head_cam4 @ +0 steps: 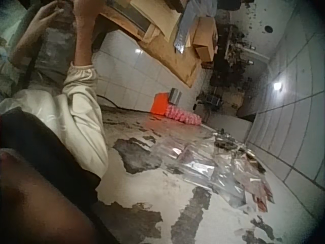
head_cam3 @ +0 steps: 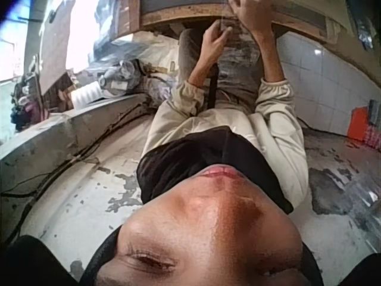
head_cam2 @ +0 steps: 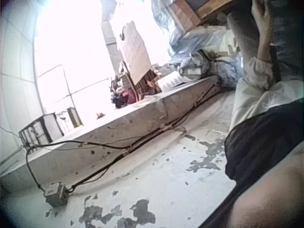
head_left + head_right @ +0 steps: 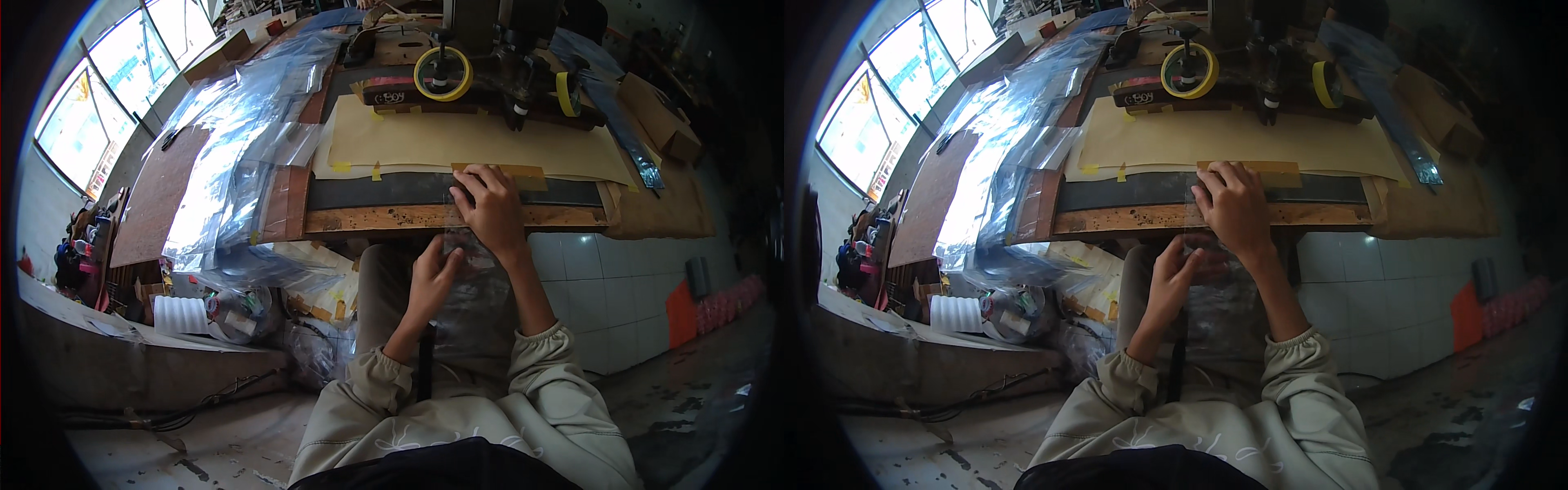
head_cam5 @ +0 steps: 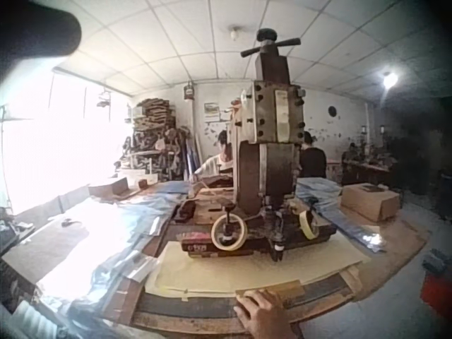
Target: The person aligns plastic sleeves on a machine platform by hand, presses them under the machine, and folds the sleeves.
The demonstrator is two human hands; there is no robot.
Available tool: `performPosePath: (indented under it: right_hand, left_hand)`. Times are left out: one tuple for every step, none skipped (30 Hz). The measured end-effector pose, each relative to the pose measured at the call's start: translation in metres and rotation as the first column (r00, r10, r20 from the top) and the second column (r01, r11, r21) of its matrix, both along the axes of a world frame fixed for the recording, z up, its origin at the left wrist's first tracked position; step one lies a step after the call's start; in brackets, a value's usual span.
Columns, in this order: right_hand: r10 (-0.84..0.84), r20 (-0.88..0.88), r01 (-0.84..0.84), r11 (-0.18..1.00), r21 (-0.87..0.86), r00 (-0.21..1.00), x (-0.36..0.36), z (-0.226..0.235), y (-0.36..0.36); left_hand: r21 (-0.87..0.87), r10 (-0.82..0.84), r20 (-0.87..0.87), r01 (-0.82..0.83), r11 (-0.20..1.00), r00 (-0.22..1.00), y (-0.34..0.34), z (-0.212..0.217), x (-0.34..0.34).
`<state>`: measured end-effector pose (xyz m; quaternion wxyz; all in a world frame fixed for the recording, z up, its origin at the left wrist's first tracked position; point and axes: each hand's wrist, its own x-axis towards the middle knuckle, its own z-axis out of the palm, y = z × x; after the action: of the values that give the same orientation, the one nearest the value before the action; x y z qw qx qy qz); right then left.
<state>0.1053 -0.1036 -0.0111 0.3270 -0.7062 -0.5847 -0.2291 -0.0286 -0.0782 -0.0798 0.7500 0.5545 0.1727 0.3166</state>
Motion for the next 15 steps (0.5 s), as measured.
performPosePath:
  right_hand:
    - [-0.001, -0.001, 0.001, 1.000, 0.000, 1.000, -0.0004, 0.0004, 0.0003]
    - [-0.010, -0.007, 0.010, 1.000, -0.008, 1.000, -0.0007, 0.0012, 0.0011]
    - [-0.020, -0.013, 0.020, 1.000, -0.015, 1.000, -0.0010, 0.0019, 0.0017]
    - [-0.022, -0.013, 0.022, 1.000, -0.016, 1.000, -0.0008, 0.0027, 0.0015]
    - [-0.013, -0.010, 0.012, 1.000, -0.017, 1.000, -0.0006, 0.0035, 0.0012]
    - [-0.003, -0.008, 0.003, 1.000, -0.019, 1.000, -0.0003, 0.0037, 0.0008]
    - [-0.002, -0.008, 0.002, 1.000, -0.019, 1.000, -0.0003, 0.0027, 0.0010]
    - [0.010, -0.006, -0.010, 1.000, 0.018, 1.000, -0.0003, 0.0005, 0.0013]
    - [0.023, -0.005, -0.023, 0.998, 0.055, 1.000, -0.0005, -0.0013, 0.0015]
    - [0.023, -0.004, -0.023, 0.998, 0.054, 1.000, -0.0006, -0.0022, 0.0015]
    - [0.018, -0.001, -0.018, 0.997, 0.074, 1.000, -0.0009, -0.0029, 0.0015]
    - [0.012, 0.003, -0.012, 0.995, 0.094, 1.000, -0.0012, -0.0031, 0.0014]
    - [0.013, 0.002, -0.013, 0.996, 0.093, 1.000, -0.0019, -0.0021, 0.0012]
    - [0.014, 0.014, -0.015, 0.996, 0.087, 1.000, -0.0028, 0.0003, 0.0005]
    - [0.015, 0.025, -0.017, 0.997, 0.081, 1.000, -0.0033, 0.0015, 0.0003]
  left_hand:
    - [0.012, 0.002, -0.006, -0.002, 1.000, 1.000, 0.0000, -0.0005, 0.0000]
    - [0.012, 0.002, -0.007, -0.002, 1.000, 1.000, 0.0000, 0.0000, -0.0004]
    - [0.006, 0.003, -0.016, -0.003, 1.000, 1.000, -0.0001, 0.0012, -0.0011]
    - [-0.001, 0.003, -0.023, -0.003, 1.000, 1.000, -0.0005, 0.0021, -0.0010]
    - [-0.001, 0.001, -0.023, -0.001, 1.000, 1.000, -0.0008, 0.0023, -0.0006]
    - [-0.017, -0.001, -0.022, 0.000, 1.000, 1.000, -0.0012, 0.0023, -0.0002]
    - [-0.031, 0.001, -0.022, -0.002, 1.000, 1.000, -0.0013, 0.0025, -0.0003]
    - [-0.032, 0.002, -0.022, -0.003, 0.999, 1.000, -0.0008, 0.0012, -0.0002]
    - [-0.013, 0.004, -0.032, -0.005, 1.000, 0.999, 0.0000, -0.0011, -0.0001]
    - [0.004, 0.006, -0.042, -0.006, 1.000, 0.999, 0.0004, -0.0020, -0.0001]
    - [0.003, 0.006, -0.042, -0.006, 1.000, 0.999, 0.0006, -0.0019, -0.0002]
    - [0.012, 0.008, -0.053, -0.008, 1.000, 0.999, 0.0009, -0.0011, -0.0004]
    - [0.021, 0.011, -0.066, -0.009, 1.000, 0.998, 0.0013, -0.0005, -0.0007]
    - [0.021, 0.011, -0.066, -0.010, 1.000, 0.998, 0.0007, 0.0011, -0.0009]
    - [-0.002, 0.011, -0.048, -0.011, 1.000, 0.999, -0.0005, 0.0033, -0.0011]
